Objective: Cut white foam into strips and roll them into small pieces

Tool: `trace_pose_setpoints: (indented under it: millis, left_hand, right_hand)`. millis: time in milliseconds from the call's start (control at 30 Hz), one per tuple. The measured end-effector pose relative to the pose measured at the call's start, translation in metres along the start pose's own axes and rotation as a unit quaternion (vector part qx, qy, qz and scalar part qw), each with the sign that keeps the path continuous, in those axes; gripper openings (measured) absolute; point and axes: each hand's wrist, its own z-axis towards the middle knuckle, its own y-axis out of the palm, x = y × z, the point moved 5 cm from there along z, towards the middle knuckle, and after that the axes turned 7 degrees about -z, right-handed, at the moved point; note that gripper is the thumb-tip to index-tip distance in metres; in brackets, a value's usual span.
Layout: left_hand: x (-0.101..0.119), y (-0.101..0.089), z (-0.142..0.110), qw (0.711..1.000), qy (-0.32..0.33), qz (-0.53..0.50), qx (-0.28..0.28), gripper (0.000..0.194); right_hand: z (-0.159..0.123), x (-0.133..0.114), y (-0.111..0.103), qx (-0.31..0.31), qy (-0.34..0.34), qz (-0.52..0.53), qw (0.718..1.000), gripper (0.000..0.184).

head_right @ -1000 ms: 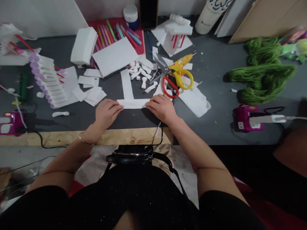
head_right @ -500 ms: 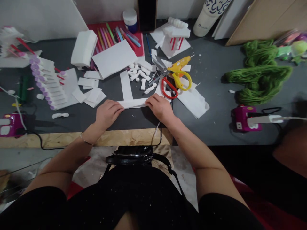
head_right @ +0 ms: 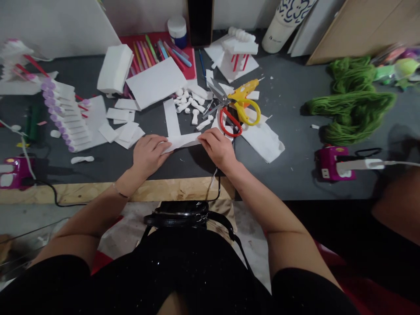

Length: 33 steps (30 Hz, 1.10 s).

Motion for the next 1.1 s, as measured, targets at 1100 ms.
trace_pose_setpoints:
  millis: [1100]
  left_hand:
    - [-0.04, 0.015, 0.006, 0.993, -0.106, -0.057, -0.01, 0.056]
  right_hand:
    - [-0.003, -0.002, 0.021, -0.095, -0.074, -0.088, 0.989, 0.026]
